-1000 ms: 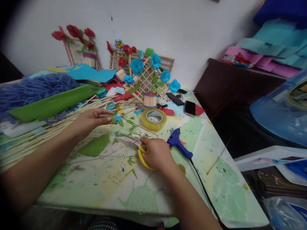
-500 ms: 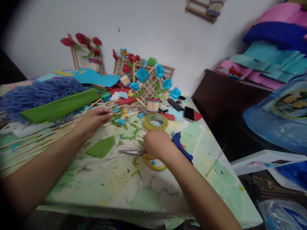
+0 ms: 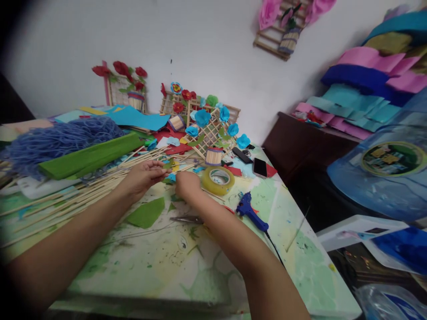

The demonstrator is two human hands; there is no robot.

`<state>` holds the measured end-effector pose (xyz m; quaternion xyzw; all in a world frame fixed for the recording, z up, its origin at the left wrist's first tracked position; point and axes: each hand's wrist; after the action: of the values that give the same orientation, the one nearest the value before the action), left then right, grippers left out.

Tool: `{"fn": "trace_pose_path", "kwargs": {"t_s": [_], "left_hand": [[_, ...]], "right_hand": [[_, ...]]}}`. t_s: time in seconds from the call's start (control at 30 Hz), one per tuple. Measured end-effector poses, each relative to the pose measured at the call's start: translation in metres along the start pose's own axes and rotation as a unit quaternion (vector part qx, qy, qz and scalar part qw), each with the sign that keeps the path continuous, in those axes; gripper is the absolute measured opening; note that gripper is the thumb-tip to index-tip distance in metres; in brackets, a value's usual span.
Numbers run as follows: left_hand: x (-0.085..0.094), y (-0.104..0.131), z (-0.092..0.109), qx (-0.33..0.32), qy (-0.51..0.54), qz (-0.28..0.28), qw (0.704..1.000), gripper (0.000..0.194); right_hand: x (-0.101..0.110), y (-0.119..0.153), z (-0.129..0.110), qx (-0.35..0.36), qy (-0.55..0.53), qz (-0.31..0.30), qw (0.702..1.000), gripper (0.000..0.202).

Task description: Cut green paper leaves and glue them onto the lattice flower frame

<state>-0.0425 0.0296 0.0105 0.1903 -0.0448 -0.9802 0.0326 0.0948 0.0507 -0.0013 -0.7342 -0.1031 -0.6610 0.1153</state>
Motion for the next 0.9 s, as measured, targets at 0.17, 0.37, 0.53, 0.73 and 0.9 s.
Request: {"fn": "trace_pose_path", "kwargs": {"t_s": [0.17,0.37,0.53,0.73,0.9], "left_hand": [[-0.002,0.002,-0.004,0.044,0.034,-0.008,0.998,0.020],[-0.014,0.013,-0.012,0.077,0.055,0.010,0.995,0.016],[-0.020,0.019,-0.022,0.094,0.061,-0.014,0.994,0.020],[-0.022,0.025,-0.034,0.112,0.065,-0.026,0.991,0.019],[-0.031,0.035,-0.038,0.144,0.074,-0.029,0.986,0.015]], "right_hand": [[0.009,0.012,0.024,-0.031,-0.120,0.048,0.991,0.018],[0.013,0.042,0.039,-0.096,-0.335,0.112,0.931,0.025],[0.003,0.060,0.024,-0.127,-0.735,0.080,0.661,0.025],[-0.009,0.067,0.013,-0.144,-0.802,0.042,0.578,0.027],[-0.020,0.068,0.016,-0.165,-0.749,0.097,0.634,0.022]]}}
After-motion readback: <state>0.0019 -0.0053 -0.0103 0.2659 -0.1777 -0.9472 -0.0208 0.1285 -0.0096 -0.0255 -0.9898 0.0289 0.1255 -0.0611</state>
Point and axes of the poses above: each hand's wrist, its own y-axis away from the middle knuckle, its own x-axis out of the back of the hand, z = x × y, and after that the axes turned 2 degrees about y, right-handed
